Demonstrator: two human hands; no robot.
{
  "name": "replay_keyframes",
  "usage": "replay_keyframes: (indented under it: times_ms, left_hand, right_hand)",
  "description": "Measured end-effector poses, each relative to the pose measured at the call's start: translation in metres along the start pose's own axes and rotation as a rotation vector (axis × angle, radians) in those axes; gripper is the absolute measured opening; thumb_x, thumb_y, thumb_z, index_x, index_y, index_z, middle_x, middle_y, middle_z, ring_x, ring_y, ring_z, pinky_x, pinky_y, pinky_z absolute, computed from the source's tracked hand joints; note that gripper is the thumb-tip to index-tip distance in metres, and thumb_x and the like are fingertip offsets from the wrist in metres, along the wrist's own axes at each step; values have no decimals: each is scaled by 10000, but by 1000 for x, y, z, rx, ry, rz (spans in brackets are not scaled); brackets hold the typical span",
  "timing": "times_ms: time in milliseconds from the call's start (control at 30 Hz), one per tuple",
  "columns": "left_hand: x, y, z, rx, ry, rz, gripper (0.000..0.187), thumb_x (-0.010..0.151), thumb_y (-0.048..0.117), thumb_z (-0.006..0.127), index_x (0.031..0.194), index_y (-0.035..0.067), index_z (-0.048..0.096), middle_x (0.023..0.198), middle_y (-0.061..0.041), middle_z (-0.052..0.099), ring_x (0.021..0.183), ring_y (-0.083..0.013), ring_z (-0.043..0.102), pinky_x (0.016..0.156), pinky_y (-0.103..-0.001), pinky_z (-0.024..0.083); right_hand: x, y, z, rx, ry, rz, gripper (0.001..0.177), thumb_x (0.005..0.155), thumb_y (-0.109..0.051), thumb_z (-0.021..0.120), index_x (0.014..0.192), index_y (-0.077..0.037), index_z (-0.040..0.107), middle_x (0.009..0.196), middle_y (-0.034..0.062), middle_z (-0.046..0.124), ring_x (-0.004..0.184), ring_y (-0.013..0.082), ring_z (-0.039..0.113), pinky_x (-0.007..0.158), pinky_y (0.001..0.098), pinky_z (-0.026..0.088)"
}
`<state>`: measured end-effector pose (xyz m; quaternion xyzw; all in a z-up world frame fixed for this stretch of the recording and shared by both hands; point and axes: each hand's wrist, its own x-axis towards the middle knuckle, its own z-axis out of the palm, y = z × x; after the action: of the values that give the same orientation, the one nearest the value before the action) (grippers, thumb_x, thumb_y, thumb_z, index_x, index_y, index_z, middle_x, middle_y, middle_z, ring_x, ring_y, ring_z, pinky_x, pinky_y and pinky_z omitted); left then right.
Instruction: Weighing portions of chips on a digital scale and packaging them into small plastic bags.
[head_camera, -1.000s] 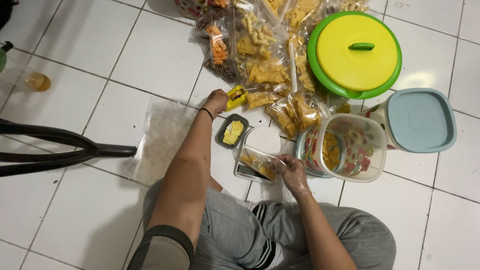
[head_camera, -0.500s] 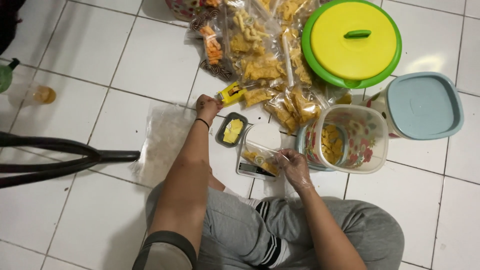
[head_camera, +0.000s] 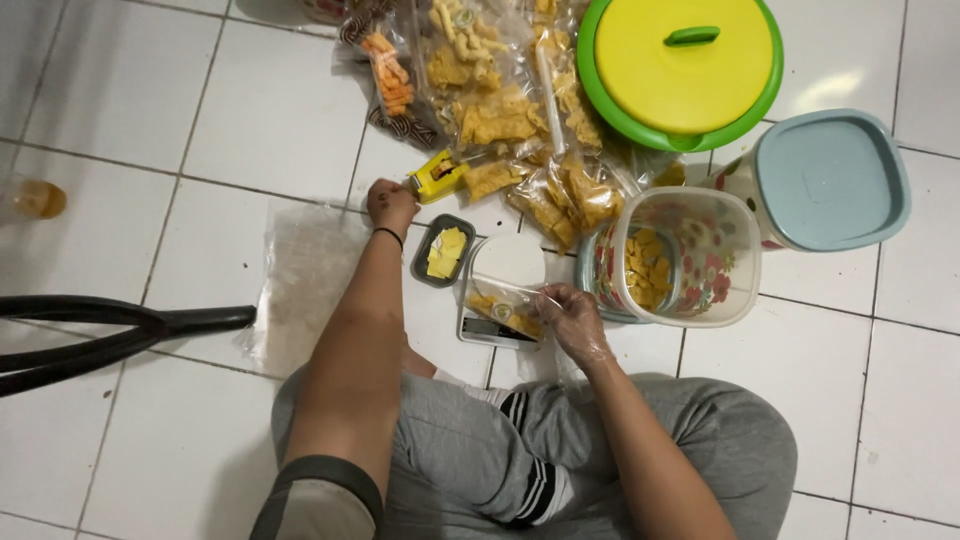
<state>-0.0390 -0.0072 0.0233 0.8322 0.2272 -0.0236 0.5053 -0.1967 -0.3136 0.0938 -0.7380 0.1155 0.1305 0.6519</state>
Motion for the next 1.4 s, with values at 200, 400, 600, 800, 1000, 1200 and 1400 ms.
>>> replay_keyframes:
  times_ms: [200, 400, 600, 800, 1000, 1200, 1400]
  left_hand:
    - [-67, 44, -29, -125, -36, 59, 166, 924, 100, 669, 1067, 20, 641, 959, -166, 704, 904, -244, 698, 768, -346, 588]
    - [-138, 70, -47, -244, -91, 122, 232, 889, 97, 724, 1108, 27, 695, 965, -154, 724, 871, -199, 683, 762, -321, 585]
    - [-200, 93, -41, -383, -172, 161, 304, 853, 95, 780, 1149, 35, 748, 972, -142, 745, 837, -155, 667, 755, -295, 582]
    - [-207, 59, 6, -402, -363, 285, 442, 879, 30, 765, 1300, -13, 638, 862, -134, 764, 814, -167, 725, 772, -326, 604]
    - [-207, 63, 21, -301, -393, 276, 462, 864, 17, 732, 1315, 0, 634, 838, -100, 772, 707, -158, 713, 706, -313, 597]
    - [-212, 66, 24, -208, -412, 238, 479, 857, 36, 725, 1322, 5, 617, 823, -86, 768, 657, -155, 717, 640, -299, 586]
    - [-229, 94, 9, -9, -368, 244, 452, 887, 63, 701, 1321, -24, 615, 845, -106, 768, 773, -280, 751, 802, -404, 604]
  right_hand:
    - [-3, 1, 1, 43, -12, -80, 122, 895, -50, 705, 985, 10, 761, 746, 127, 714, 684, 172, 617, 651, 310, 517]
    - [-14, 1, 7, 87, -14, -157, 130, 891, -45, 705, 993, 14, 760, 752, 138, 719, 692, 180, 627, 663, 318, 526]
    - [-25, 5, 7, 100, -5, -211, 139, 886, -41, 705, 1000, 19, 759, 759, 149, 725, 701, 189, 636, 676, 325, 536]
    - [-27, 22, -2, 126, 4, -231, 184, 933, -54, 680, 1091, 23, 736, 871, 178, 734, 787, 225, 673, 734, 360, 561]
    - [-31, 15, -4, 92, 50, -214, 186, 937, -71, 679, 1095, 0, 747, 814, 126, 716, 741, 176, 622, 715, 316, 539]
    - [-31, 11, -3, 52, 60, -205, 187, 940, -105, 691, 1092, -23, 761, 800, 129, 727, 731, 183, 649, 712, 342, 563]
    - [-28, 17, -3, 77, 24, -188, 206, 940, -57, 678, 1125, -12, 755, 886, 159, 744, 820, 189, 673, 820, 375, 582]
